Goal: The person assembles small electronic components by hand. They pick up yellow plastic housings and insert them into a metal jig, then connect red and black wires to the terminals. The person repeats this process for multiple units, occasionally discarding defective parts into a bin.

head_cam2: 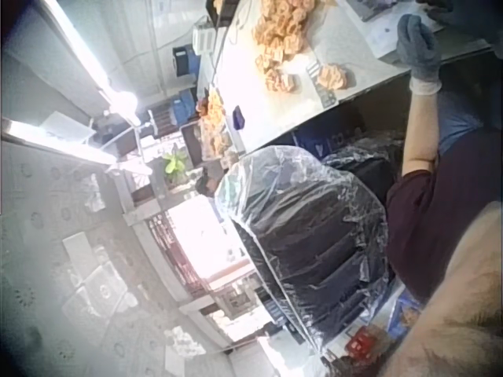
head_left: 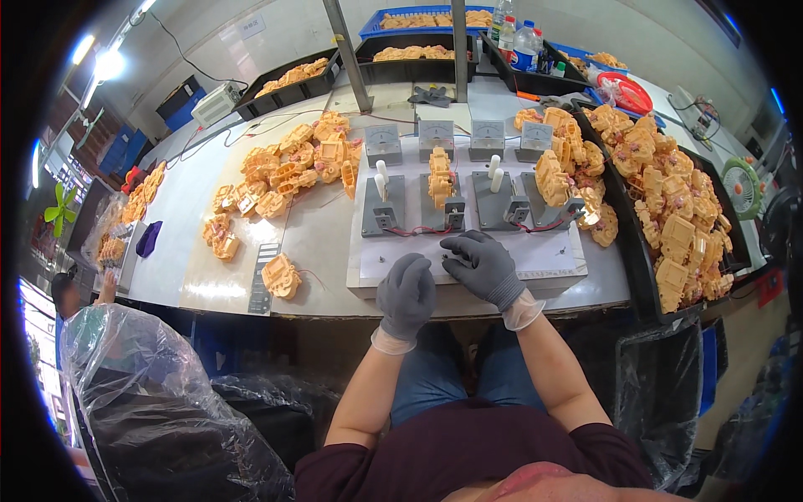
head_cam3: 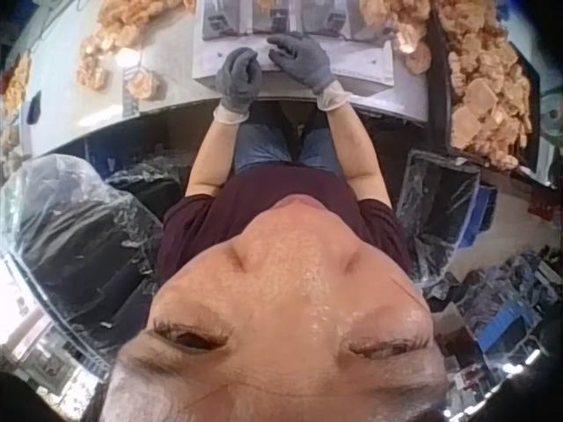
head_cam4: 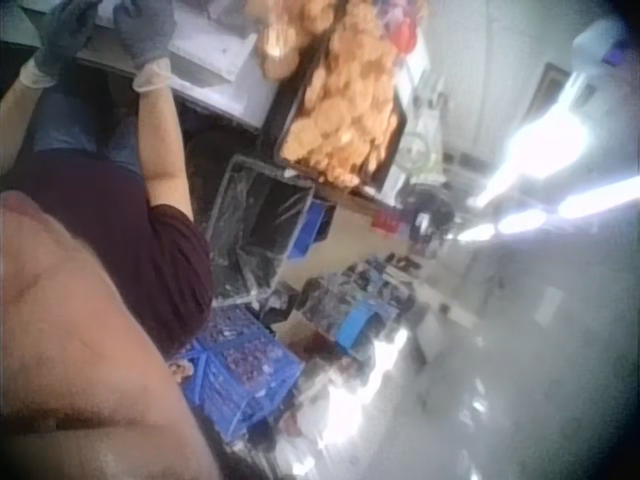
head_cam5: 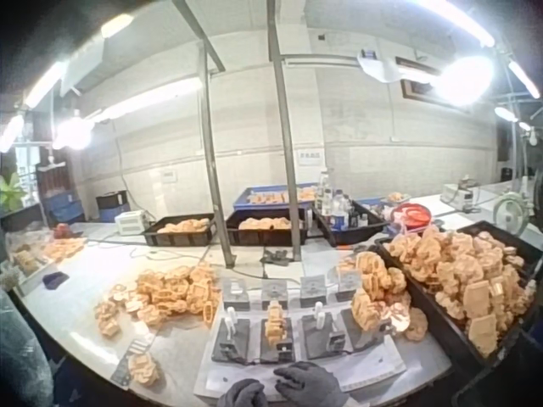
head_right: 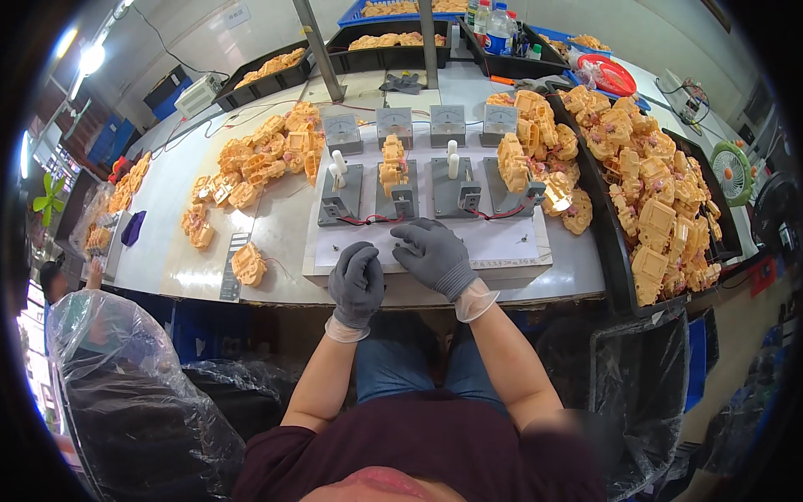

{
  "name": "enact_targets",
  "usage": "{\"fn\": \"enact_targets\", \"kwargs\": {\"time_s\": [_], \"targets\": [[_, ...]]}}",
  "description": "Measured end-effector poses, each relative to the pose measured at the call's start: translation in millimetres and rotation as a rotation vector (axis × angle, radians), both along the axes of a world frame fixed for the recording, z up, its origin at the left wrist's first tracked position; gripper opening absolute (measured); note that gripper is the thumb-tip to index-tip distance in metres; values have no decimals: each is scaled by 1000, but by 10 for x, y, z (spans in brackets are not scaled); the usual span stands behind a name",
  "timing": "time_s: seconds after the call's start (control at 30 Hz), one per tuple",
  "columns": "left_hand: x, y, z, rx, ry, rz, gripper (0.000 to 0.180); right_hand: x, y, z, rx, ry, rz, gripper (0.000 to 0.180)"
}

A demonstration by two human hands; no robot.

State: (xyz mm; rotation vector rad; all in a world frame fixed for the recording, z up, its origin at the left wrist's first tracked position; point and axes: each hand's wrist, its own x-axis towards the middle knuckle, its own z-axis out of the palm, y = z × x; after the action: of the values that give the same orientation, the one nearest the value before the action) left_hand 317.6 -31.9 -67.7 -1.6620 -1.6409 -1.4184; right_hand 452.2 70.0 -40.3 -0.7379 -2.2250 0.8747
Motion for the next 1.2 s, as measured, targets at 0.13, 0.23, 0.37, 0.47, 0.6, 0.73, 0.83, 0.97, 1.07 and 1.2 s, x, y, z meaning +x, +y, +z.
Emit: {"fn": "enact_targets", "kwargs": {"time_s": [0.13,0.23,0.37,0.47,0.6,0.73,0.83,0.97,1.07,1.2], "targets": [[-15,10,-24,18,-6,-11,22,-7,4,-26,47,21,-6,27],[-12,10,-16,15,-14,-19,22,-9,26,-47,29,15,6,27],[2,0,15,1,-29,-14,20,-9,17,-39,6,2,1,28],[2,-3,16,11,-37,-13,20,-15,14,-35,22,15,3,28],[-28,4,-21,27,-42,-21,21,-25,-3,-2,5,32,23,29],[-23,-19,1,1,-63,-32,21,-26,-11,-20,-19,49,29,30],[-30,-21,-14,1,-64,-21,23,-30,-15,-12,-21,17,21,30],[-35,-32,-5,8,-72,-27,23,-43,-20,-8,-17,5,9,29],[-46,-33,-4,25,-77,-37,23,-58,-27,-8,-25,-5,1,30],[-40,-29,2,50,-87,-33,22,-65,-35,-10,-32,-9,-9,32]]}}
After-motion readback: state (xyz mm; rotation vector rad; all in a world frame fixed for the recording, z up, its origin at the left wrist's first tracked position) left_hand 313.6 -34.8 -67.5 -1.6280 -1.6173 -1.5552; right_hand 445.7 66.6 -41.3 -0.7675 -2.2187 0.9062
